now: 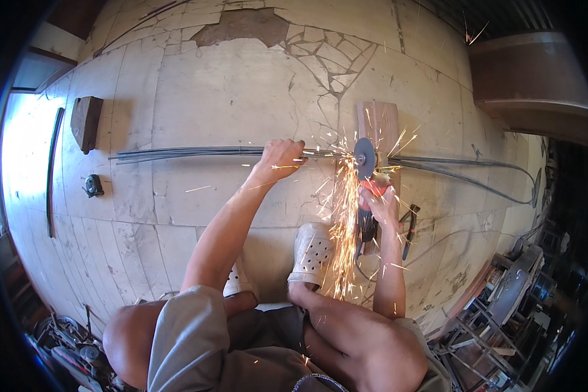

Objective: The person marks a metal rod with a pencil while using a wood block for alignment, then cuts the rod with an angle grinder. The person also uses pliers to handle or bend the metal pieces.

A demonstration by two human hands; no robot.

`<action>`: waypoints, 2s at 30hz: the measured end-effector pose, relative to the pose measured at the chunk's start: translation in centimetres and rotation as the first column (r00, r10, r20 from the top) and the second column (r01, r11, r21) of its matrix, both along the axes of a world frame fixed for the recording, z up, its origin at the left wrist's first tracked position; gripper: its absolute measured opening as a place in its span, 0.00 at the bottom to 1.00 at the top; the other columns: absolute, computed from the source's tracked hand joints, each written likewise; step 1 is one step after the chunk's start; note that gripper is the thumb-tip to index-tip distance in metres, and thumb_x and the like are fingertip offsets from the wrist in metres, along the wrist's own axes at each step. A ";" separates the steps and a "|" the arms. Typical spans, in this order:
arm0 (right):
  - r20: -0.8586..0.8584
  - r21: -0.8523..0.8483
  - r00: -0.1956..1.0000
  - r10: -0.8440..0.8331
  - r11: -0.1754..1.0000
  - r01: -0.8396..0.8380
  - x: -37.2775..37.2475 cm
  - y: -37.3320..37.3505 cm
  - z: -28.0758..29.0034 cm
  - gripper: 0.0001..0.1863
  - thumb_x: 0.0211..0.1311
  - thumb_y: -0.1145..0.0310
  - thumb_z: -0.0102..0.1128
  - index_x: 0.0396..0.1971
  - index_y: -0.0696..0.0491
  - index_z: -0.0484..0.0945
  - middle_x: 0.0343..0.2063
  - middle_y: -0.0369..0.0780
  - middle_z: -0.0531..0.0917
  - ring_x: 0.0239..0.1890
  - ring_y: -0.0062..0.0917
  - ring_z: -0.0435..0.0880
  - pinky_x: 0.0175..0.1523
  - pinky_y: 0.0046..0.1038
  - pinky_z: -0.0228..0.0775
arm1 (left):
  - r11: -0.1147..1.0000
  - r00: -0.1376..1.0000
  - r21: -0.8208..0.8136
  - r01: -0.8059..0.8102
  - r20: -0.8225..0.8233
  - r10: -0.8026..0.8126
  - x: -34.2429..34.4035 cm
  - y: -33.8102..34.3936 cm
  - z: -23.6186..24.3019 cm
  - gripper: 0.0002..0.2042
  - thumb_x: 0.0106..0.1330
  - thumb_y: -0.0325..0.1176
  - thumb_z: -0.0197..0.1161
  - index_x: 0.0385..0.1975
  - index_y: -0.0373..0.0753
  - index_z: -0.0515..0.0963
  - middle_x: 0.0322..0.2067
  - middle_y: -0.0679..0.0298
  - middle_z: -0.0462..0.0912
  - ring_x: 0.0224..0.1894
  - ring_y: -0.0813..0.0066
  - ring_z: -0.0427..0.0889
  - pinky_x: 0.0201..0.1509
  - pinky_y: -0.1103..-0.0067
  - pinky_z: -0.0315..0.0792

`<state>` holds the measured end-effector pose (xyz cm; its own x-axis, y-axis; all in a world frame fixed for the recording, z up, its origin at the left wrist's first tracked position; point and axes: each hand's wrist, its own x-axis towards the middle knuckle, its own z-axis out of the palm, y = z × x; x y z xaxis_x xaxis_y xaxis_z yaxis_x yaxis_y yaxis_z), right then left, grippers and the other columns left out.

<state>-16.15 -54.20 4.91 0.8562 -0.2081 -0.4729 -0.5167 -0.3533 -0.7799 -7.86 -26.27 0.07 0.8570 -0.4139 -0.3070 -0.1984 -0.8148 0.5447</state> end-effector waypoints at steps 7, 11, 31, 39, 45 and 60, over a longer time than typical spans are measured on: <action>0.032 0.023 0.999 -0.012 1.000 0.011 -0.2 -1.2 -1.3 0.12 0.54 0.69 0.70 0.35 0.58 0.79 0.22 0.34 0.80 0.20 0.16 0.77 0.24 0.22 0.71 | 0.999 0.995 0.006 0.037 0.090 -0.037 0.4 3.1 3.1 0.32 0.52 0.45 0.72 0.55 0.37 0.70 0.54 0.48 0.73 0.59 0.50 0.70 0.61 0.63 0.66; 0.379 -0.148 0.907 0.186 0.979 -0.139 -0.5 -2.8 -4.2 0.14 0.53 0.72 0.70 0.38 0.59 0.77 0.24 0.35 0.81 0.19 0.16 0.77 0.21 0.21 0.70 | 0.992 0.990 0.118 -0.036 0.139 0.019 0.7 9.5 6.9 0.41 0.44 0.46 0.77 0.60 0.38 0.67 0.59 0.48 0.70 0.63 0.48 0.66 0.69 0.63 0.59; 0.152 0.167 0.978 -0.141 0.979 0.115 -0.8 -0.3 -3.5 0.08 0.57 0.74 0.67 0.33 0.57 0.77 0.24 0.35 0.80 0.17 0.16 0.74 0.19 0.21 0.67 | 0.922 0.970 0.304 -0.241 0.094 0.222 -2.4 17.0 1.3 0.13 0.56 0.42 0.68 0.28 0.37 0.80 0.27 0.51 0.82 0.37 0.49 0.80 0.42 0.59 0.72; 0.149 0.182 0.984 -0.097 0.981 0.069 -0.3 -0.3 -2.4 0.11 0.54 0.75 0.68 0.35 0.59 0.77 0.21 0.36 0.79 0.15 0.16 0.74 0.17 0.21 0.67 | 0.932 0.975 0.289 -0.219 0.090 0.201 -2.7 17.1 1.6 0.14 0.58 0.42 0.67 0.27 0.36 0.79 0.26 0.50 0.82 0.35 0.48 0.80 0.41 0.59 0.72; 0.126 0.210 0.992 -0.032 0.978 0.005 -0.4 -1.4 -4.0 0.13 0.53 0.72 0.70 0.37 0.59 0.78 0.21 0.35 0.80 0.15 0.15 0.75 0.20 0.21 0.69 | 0.938 0.980 0.286 -0.198 0.086 0.180 -2.6 17.7 1.5 0.13 0.58 0.42 0.66 0.28 0.37 0.80 0.26 0.50 0.82 0.34 0.47 0.81 0.40 0.59 0.72; 0.105 0.009 0.994 -0.020 1.000 0.020 -0.3 -0.7 -2.2 0.12 0.52 0.74 0.69 0.35 0.58 0.77 0.25 0.37 0.81 0.19 0.18 0.78 0.21 0.24 0.74 | 0.952 0.980 0.247 -0.181 0.130 0.152 -2.4 18.0 1.6 0.08 0.56 0.37 0.66 0.30 0.41 0.83 0.25 0.53 0.82 0.34 0.50 0.81 0.39 0.60 0.73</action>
<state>-16.44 -54.91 2.70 0.8970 -0.2223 -0.3820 -0.4384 -0.3376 -0.8329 -10.29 -8.23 1.66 0.9408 -0.1821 -0.2859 -0.0939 -0.9504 0.2965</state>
